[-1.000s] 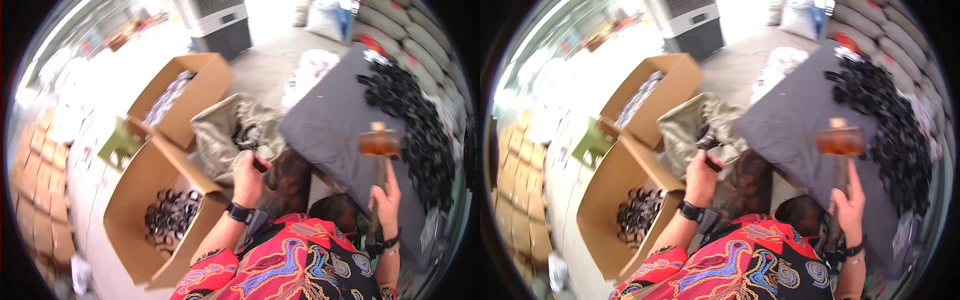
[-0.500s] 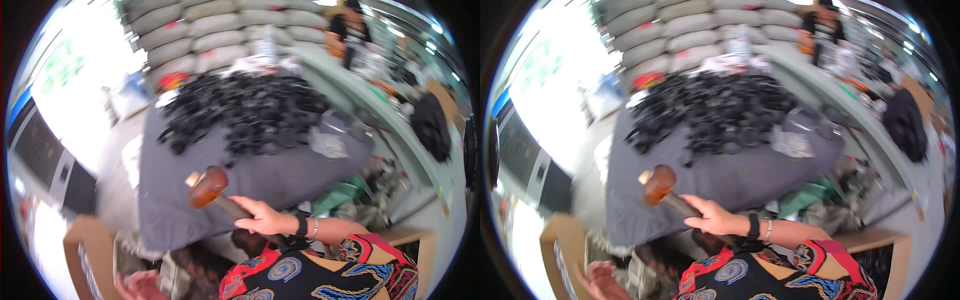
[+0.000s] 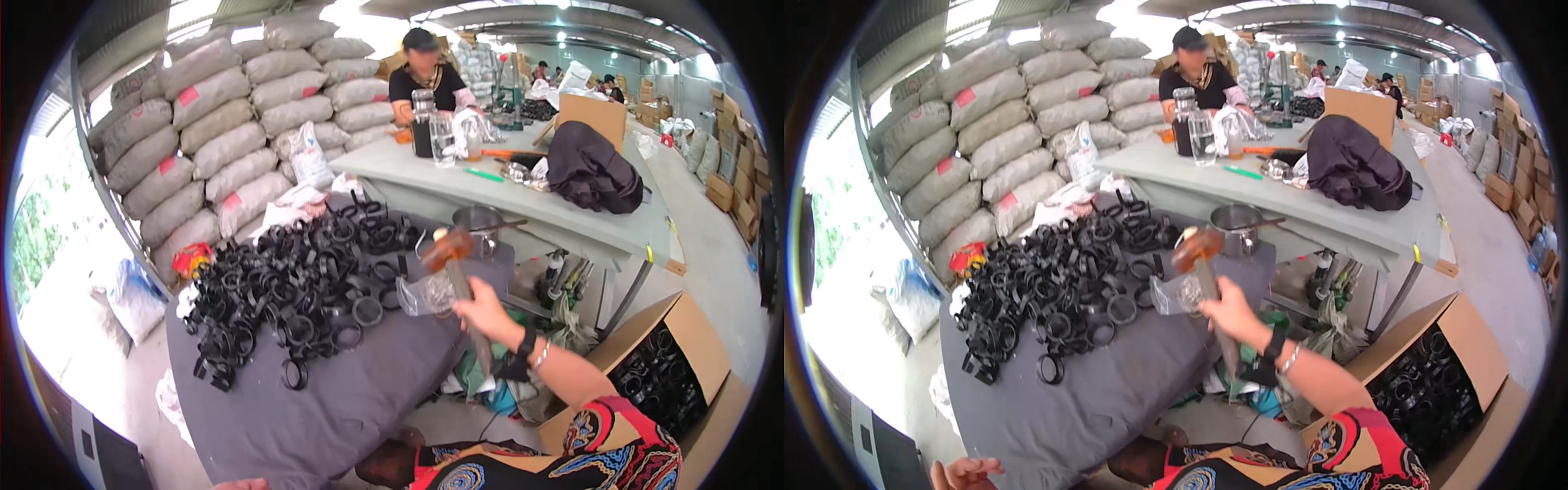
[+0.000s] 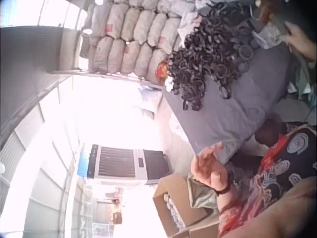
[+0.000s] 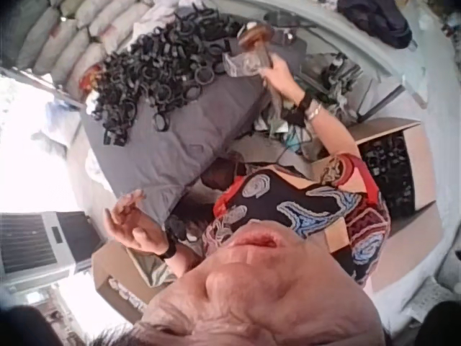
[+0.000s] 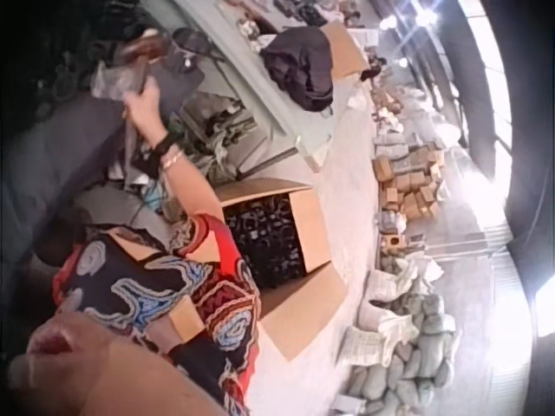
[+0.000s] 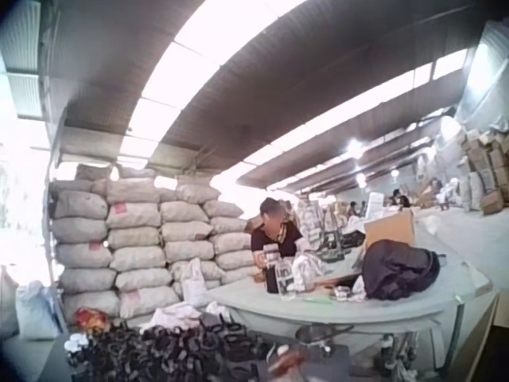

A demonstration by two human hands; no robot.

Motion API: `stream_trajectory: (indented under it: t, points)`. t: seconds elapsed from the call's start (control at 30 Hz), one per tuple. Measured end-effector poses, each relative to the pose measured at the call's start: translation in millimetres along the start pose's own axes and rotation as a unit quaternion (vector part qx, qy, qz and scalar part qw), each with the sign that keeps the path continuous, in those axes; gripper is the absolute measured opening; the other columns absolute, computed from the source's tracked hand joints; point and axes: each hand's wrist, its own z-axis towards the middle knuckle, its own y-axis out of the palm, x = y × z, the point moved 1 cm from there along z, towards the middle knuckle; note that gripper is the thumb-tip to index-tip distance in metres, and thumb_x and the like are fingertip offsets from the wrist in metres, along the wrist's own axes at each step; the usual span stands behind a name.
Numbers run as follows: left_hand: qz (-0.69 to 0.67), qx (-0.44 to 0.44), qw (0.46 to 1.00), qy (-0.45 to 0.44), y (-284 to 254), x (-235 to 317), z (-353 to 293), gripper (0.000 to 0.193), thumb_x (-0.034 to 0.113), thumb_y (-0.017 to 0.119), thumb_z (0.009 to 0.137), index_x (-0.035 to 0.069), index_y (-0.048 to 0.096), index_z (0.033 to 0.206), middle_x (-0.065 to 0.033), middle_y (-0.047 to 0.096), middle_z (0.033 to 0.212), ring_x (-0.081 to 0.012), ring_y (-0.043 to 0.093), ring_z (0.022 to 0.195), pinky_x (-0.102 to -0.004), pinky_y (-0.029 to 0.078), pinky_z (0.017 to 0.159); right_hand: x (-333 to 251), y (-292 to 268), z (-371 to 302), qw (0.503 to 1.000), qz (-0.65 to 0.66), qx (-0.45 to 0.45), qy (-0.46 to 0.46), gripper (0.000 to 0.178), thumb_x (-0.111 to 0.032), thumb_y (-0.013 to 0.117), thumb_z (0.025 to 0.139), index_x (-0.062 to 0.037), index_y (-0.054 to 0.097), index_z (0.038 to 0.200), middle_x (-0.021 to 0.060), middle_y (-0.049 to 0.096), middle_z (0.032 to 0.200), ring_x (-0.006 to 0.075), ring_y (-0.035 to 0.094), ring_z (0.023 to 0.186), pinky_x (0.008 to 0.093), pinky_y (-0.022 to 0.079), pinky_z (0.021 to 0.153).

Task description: Using a mallet to assemble or secure circular plastic components on a workbench.

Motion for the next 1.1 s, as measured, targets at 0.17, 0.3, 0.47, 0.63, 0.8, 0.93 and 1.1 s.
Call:
stream_trajectory:
  t: [0.17, 0.3, 0.47, 0.63, 0.8, 0.93, 1.1]
  points:
    - [0.028, -0.011, 0.999, -0.027, -6.6, -7.7, 1.6, 0.062, 0.034, 0.062, 0.089, -0.004, 0.041, 0.134, -0.0213, 0.061, 0.11, -0.0335, 0.062, 0.096, -0.0459, 0.052, 0.084, 40.9, -22.9, 71.8, 1.0, -0.001, 0.006, 0.009, 0.027, -0.003, 0.063, 0.079, 0.0047, 0.049, 0.1, 0.0081, 0.056, 0.074, 0.0141, 0.056, 0.055, 0.0296, 0.049, 0.047]
    - [0.107, -0.048, 0.977, -0.176, -21.5, -20.9, -13.1, 0.043, 0.016, 0.059, 0.091, -0.004, 0.049, 0.127, -0.0159, 0.062, 0.107, -0.0252, 0.062, 0.093, -0.0374, 0.05, 0.086, 56.0, -28.9, 109.2, 0.999, 0.004, -0.006, 0.032, 0.019, -0.004, 0.064, 0.078, 0.0034, 0.05, 0.089, 0.0086, 0.056, 0.067, 0.017, 0.056, 0.053, 0.0311, 0.047, 0.047]
    - [0.101, 0.021, 0.959, -0.265, -34.8, -26.9, -34.9, 0.037, 0.011, 0.057, 0.091, -0.004, 0.052, 0.125, -0.0138, 0.064, 0.103, -0.0229, 0.063, 0.091, -0.0365, 0.05, 0.085, 66.5, -49.2, 128.7, 0.993, -0.088, -0.015, 0.079, 0.025, -0.013, 0.068, 0.072, 0.0109, 0.063, 0.079, 0.0146, 0.063, 0.07, 0.0217, 0.062, 0.061, 0.0344, 0.05, 0.055]
    - [0.087, 0.037, 0.966, -0.242, -38.3, -10.1, -25.8, 0.037, 0.011, 0.058, 0.09, -0.005, 0.053, 0.123, -0.0142, 0.064, 0.102, -0.0232, 0.064, 0.09, -0.0368, 0.051, 0.082, 82.3, -74.7, 143.1, 0.889, -0.457, 0.013, 0.01, 0.038, -0.023, 0.069, 0.071, 0.0103, 0.066, 0.088, 0.0257, 0.066, 0.086, 0.0345, 0.066, 0.077, 0.0422, 0.051, 0.072]
    - [0.082, 0.006, 0.995, -0.05, -33.3, 34.7, 12.1, 0.049, 0.019, 0.065, 0.088, -0.005, 0.049, 0.128, -0.0174, 0.064, 0.106, -0.0258, 0.064, 0.09, -0.0355, 0.052, 0.079, 53.7, -41.3, 129.1, 0.729, -0.669, 0.047, -0.136, 0.03, -0.019, 0.064, 0.074, 0.0043, 0.065, 0.091, 0.0211, 0.065, 0.089, 0.0357, 0.063, 0.085, 0.0454, 0.051, 0.08]
    - [0.22, -0.092, 0.961, 0.14, -24.8, 97.7, 61.6, 0.078, 0.031, 0.069, 0.085, 0.002, 0.028, 0.145, -0.0249, 0.059, 0.113, -0.0323, 0.064, 0.09, -0.0351, 0.056, 0.069, -97.3, 54.5, 54.8, 0.941, -0.097, -0.105, -0.306, 0.038, -0.008, 0.066, 0.077, 0.0, 0.059, 0.113, 0.0065, 0.06, 0.098, 0.0179, 0.056, 0.086, 0.0285, 0.047, 0.078]
    - [0.427, -0.074, 0.882, 0.184, -67.0, 129.0, 56.8, 0.077, 0.056, 0.046, 0.088, -0.005, 0.039, 0.134, -0.0209, 0.055, 0.117, -0.0286, 0.056, 0.092, -0.037, 0.045, 0.08, -225.9, 112.7, -38.7, 0.644, 0.074, -0.256, -0.717, 0.052, -0.026, 0.05, 0.089, 0.0063, 0.045, 0.13, 0.0189, 0.054, 0.117, 0.0271, 0.057, 0.097, 0.0364, 0.05, 0.074]
